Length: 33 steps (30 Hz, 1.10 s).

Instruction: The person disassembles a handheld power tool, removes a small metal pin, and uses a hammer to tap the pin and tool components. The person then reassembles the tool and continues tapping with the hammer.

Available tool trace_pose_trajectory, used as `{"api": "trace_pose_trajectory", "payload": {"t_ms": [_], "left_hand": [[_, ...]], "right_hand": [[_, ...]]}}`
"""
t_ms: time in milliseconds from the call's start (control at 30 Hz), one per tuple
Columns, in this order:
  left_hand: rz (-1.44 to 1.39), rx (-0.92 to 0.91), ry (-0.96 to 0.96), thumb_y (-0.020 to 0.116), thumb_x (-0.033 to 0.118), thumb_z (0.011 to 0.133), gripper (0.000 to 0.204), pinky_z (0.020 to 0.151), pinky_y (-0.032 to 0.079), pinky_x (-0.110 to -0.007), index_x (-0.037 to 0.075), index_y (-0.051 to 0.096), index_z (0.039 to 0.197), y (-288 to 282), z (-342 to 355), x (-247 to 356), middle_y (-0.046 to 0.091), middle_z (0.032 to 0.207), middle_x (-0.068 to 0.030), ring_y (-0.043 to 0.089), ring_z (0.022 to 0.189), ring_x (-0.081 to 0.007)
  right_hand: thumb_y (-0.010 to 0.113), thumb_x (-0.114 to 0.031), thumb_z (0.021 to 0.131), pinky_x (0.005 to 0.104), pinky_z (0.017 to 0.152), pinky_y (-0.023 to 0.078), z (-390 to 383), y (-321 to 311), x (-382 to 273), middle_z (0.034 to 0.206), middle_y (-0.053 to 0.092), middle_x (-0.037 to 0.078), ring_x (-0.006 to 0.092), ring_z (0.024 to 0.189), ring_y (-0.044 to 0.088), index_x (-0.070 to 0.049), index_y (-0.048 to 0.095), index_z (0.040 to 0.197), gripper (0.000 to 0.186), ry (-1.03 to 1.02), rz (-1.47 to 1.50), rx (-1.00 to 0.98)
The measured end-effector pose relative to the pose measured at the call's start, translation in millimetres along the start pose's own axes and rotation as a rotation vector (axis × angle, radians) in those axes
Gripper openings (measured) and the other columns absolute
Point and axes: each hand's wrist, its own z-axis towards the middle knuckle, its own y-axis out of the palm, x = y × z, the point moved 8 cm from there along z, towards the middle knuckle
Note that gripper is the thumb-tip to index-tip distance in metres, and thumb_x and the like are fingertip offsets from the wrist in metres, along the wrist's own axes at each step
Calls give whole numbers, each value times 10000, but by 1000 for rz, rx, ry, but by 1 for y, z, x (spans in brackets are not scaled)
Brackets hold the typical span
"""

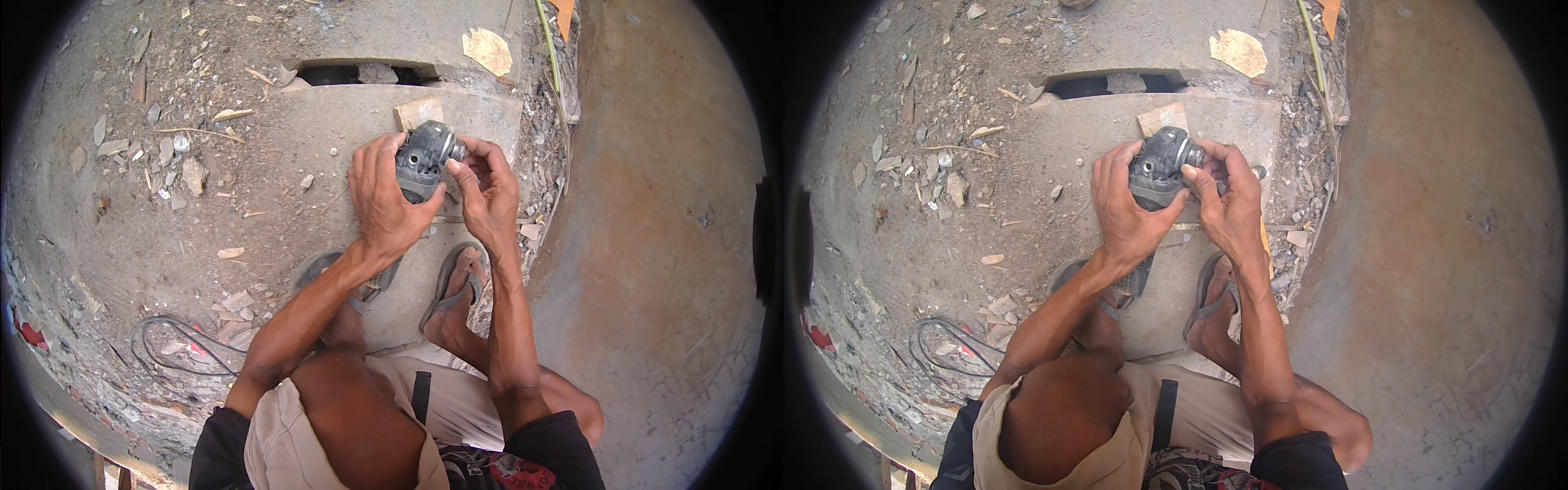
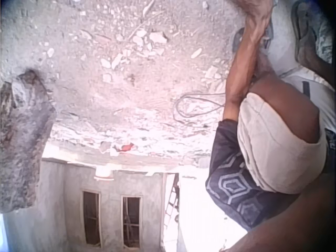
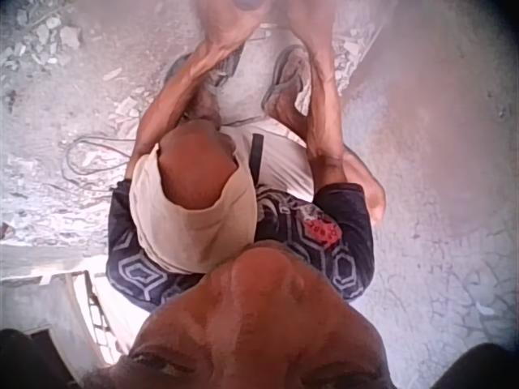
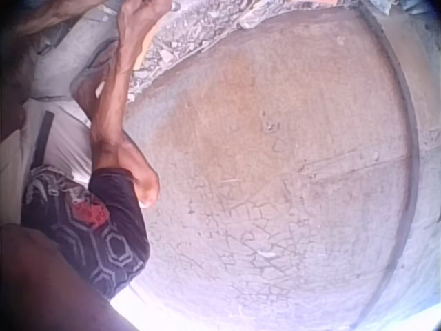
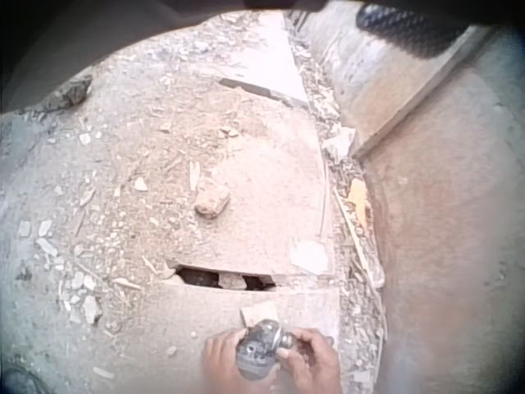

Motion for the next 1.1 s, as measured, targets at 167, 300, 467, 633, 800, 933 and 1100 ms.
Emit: {"api": "trace_pose_trajectory", "payload": {"t_ms": [167, 300, 467, 633, 800, 933, 1100], "left_hand": [[32, 6, 24, 941, 152, 640, 856, 1037, 425, -512, -32, 510, 1356, -2, 1, 2, 573, 1301, -208, 514, 1208, -370], [25, 1, 24, 939, 150, 641, 855, 1031, 427, -511, -35, 510, 1356, -1, 1, 4, 572, 1303, -209, 514, 1204, -370], [30, 12, 20, 937, 151, 645, 839, 1023, 434, -508, -39, 520, 1348, -3, 1, 3, 577, 1299, -211, 521, 1187, -369], [22, 11, 22, 936, 150, 644, 842, 1023, 436, -507, -36, 521, 1352, -3, 1, 4, 581, 1296, -209, 522, 1182, -370], [25, -9, 0, 913, 195, 662, 860, 1068, 401, -525, -23, 514, 1392, -1, -2, -1, 565, 1350, -214, 518, 1259, -401], [15, -12, -2, 913, 194, 663, 863, 1065, 401, -526, -22, 512, 1395, 0, -1, -1, 564, 1350, -214, 517, 1260, -401], [17, -12, 6, 915, 196, 659, 869, 1063, 400, -528, -24, 511, 1397, 0, -2, -1, 563, 1349, -215, 517, 1259, -402]], "right_hand": [[712, -193, 1027, 283, 715, 518, 4, 1, -1, 864, 683, 45, 110, 796, 619, 28, 682, 1129, 246, 204, -123, -42], [734, -153, 1006, 280, 773, 536, 3, 2, 2, 956, 707, 70, 120, 852, 643, 35, 647, 1203, 286, 189, -13, -51], [734, -80, 986, 273, 846, 547, -1, 6, -4, 1048, 714, 86, 130, 928, 664, 39, 598, 1290, 354, -48, 66, -43], [719, -78, 997, 267, 830, 552, 0, 3, 4, 1022, 717, 84, 124, 928, 678, 49, 615, 1272, 319, 27, 59, -40], [716, -167, 1025, 250, 719, 530, 1, 4, 6, 937, 713, 60, 92, 814, 645, 35, 644, 1230, 296, 157, 147, -34], [708, -228, 1038, 226, 632, 473, 3, 5, 10, 851, 693, 28, 66, 723, 588, 16, 662, 1177, 285, 278, 221, -18], [727, -169, 1011, 226, 683, 476, 8, 3, -1, 890, 674, 38, 71, 773, 584, 18, 660, 1146, 240, 156, 144, -47]]}}
